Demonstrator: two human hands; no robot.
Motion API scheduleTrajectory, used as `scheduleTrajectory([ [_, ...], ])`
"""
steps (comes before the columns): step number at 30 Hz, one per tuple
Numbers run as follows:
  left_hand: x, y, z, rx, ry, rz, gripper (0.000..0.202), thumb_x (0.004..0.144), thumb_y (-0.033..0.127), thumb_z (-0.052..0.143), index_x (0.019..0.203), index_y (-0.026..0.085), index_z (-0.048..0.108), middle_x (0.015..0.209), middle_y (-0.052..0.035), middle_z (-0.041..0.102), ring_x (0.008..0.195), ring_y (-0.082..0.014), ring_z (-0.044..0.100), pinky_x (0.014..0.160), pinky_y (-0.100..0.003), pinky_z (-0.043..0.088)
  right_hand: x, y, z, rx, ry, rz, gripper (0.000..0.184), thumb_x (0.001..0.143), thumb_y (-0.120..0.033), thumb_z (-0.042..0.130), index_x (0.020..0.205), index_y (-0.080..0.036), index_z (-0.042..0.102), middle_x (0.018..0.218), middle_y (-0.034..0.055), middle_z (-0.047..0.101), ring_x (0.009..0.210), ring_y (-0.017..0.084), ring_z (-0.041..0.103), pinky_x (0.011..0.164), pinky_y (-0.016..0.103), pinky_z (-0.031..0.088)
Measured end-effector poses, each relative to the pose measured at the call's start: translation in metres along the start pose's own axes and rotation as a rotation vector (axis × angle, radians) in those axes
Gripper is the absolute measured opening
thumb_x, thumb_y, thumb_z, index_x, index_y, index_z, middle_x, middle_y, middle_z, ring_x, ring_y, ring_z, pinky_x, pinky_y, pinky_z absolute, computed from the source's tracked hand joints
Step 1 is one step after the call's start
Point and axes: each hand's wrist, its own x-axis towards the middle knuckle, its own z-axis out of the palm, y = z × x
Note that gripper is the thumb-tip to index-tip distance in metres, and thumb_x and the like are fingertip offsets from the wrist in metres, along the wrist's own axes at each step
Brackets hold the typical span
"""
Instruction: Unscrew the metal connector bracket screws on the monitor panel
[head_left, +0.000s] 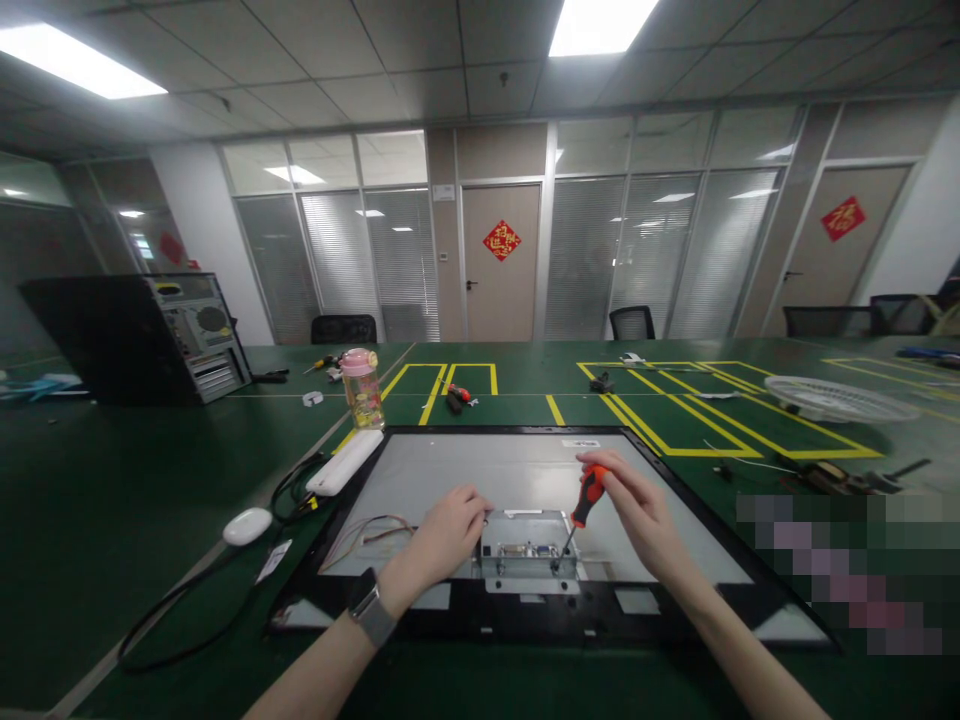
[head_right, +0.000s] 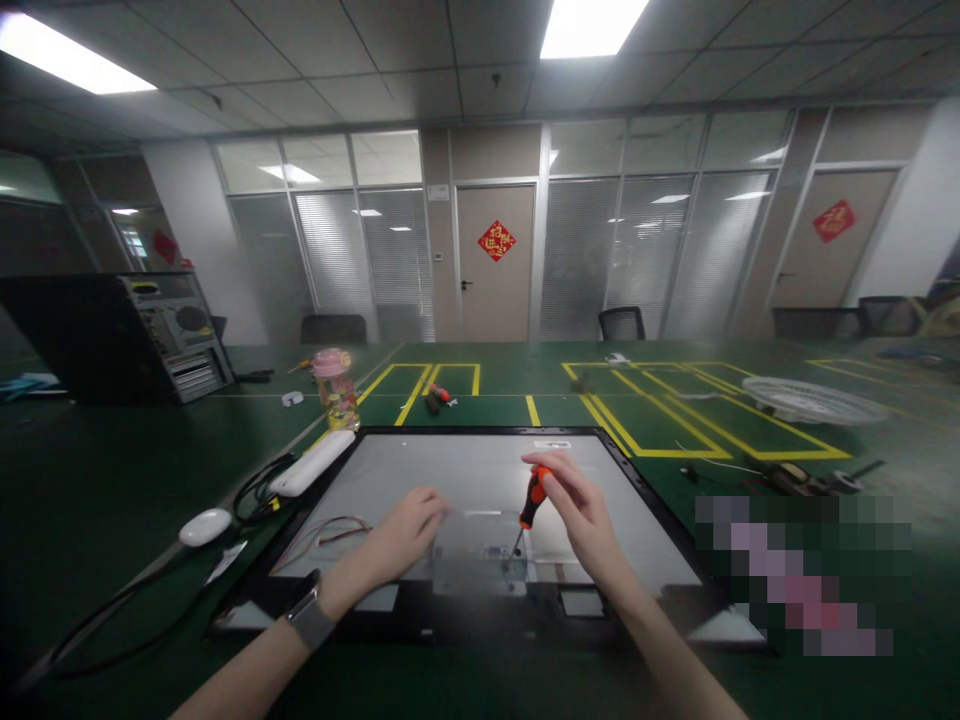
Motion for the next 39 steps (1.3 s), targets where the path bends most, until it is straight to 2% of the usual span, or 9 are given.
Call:
scheduleTrajectory([
  [2, 0.000, 0.000, 0.000, -0.002, -0.004, -0.006, 0.027, 0.095, 0.014, 0.039, 0.101, 0.019, 0.065, 0.100, -0.0053, 0.058, 0.097, -0.0185, 0.054, 0.088, -0.030, 0.044, -0.001, 0.002, 0.000, 0.084, -0.045, 0.044, 0.031, 0.092, -0.041, 0.052, 0.116, -0.028, 0.067, 0.108, 0.0072, 0.066, 0.094, 0.023, 0.063, 0.086, 0.039, 0.049],
  [4, 0.000, 0.000, 0.000, -0.005, -0.003, -0.006, 0.028, 0.095, 0.014, 0.038, 0.102, 0.019, 0.065, 0.100, -0.0055, 0.059, 0.098, -0.0187, 0.054, 0.088, -0.030, 0.044, -0.002, 0.001, 0.001, 0.105, -0.057, 0.075, 0.033, 0.092, -0.041, 0.053, 0.121, -0.028, 0.065, 0.103, 0.0067, 0.069, 0.091, 0.023, 0.065, 0.085, 0.040, 0.050],
  [9, 0.000, -0.001, 0.001, -0.006, 0.008, 0.008, 0.028, 0.095, 0.013, 0.038, 0.101, 0.019, 0.064, 0.100, -0.0055, 0.059, 0.097, -0.0187, 0.054, 0.088, -0.031, 0.045, 0.004, -0.013, 0.001, -0.090, 0.042, 0.031, 0.016, 0.074, -0.038, 0.075, 0.084, -0.024, 0.075, 0.084, 0.0050, 0.067, 0.079, 0.022, 0.062, 0.073, 0.034, 0.052],
  [12, 0.000, -0.002, 0.002, 0.008, 0.010, 0.015, 0.027, 0.094, 0.013, 0.039, 0.101, 0.019, 0.064, 0.099, -0.0053, 0.058, 0.096, -0.0188, 0.054, 0.087, -0.031, 0.045, 0.012, -0.025, -0.001, -0.149, -0.018, 0.031, 0.019, 0.073, -0.040, 0.075, 0.070, -0.022, 0.074, 0.079, 0.0060, 0.063, 0.079, 0.023, 0.060, 0.070, 0.034, 0.052],
  [18, 0.001, -0.003, 0.003, 0.029, 0.019, 0.021, 0.028, 0.095, 0.012, 0.038, 0.102, 0.019, 0.064, 0.099, -0.0051, 0.059, 0.095, -0.0186, 0.054, 0.088, -0.032, 0.045, 0.032, -0.040, -0.005, -0.026, -0.319, 0.325, 0.033, 0.078, -0.040, 0.072, 0.105, -0.021, 0.073, 0.079, 0.0048, 0.070, 0.075, 0.021, 0.065, 0.077, 0.037, 0.051],
  [24, 0.001, -0.004, 0.004, 0.010, 0.009, 0.021, 0.028, 0.095, 0.013, 0.038, 0.104, 0.019, 0.064, 0.099, -0.0052, 0.059, 0.097, -0.0185, 0.054, 0.088, -0.031, 0.044, 0.030, -0.028, 0.006, -0.002, -0.202, 0.222, 0.028, 0.083, -0.046, 0.064, 0.091, -0.021, 0.073, 0.090, 0.0074, 0.070, 0.087, 0.023, 0.065, 0.079, 0.037, 0.050],
  [28, 0.001, -0.005, 0.005, 0.021, 0.011, 0.021, 0.027, 0.095, 0.013, 0.038, 0.103, 0.019, 0.064, 0.099, -0.0051, 0.058, 0.096, -0.0186, 0.054, 0.088, -0.031, 0.044, 0.019, -0.014, 0.006, 0.081, -0.119, 0.186, 0.022, 0.074, -0.043, 0.074, 0.082, -0.022, 0.074, 0.095, 0.0060, 0.068, 0.086, 0.022, 0.063, 0.078, 0.036, 0.051],
  [33, 0.001, -0.003, 0.004, 0.030, 0.005, 0.025, 0.028, 0.095, 0.012, 0.038, 0.104, 0.019, 0.063, 0.099, -0.0055, 0.058, 0.097, -0.0191, 0.053, 0.088, -0.032, 0.044, 0.014, -0.015, 0.007, 0.289, -0.238, 0.235, 0.031, 0.082, -0.042, 0.068, 0.109, -0.027, 0.068, 0.094, 0.0065, 0.070, 0.093, 0.024, 0.064, 0.085, 0.042, 0.050],
  [39, 0.002, -0.006, 0.006, 0.026, 0.002, 0.024, 0.028, 0.095, 0.013, 0.037, 0.104, 0.019, 0.064, 0.099, -0.0058, 0.058, 0.096, -0.0190, 0.053, 0.087, -0.032, 0.044, 0.011, -0.015, 0.015, 0.376, -0.231, 0.194, 0.024, 0.083, -0.046, 0.064, 0.087, -0.024, 0.071, 0.101, 0.0068, 0.063, 0.097, 0.024, 0.060, 0.099, 0.046, 0.044],
])
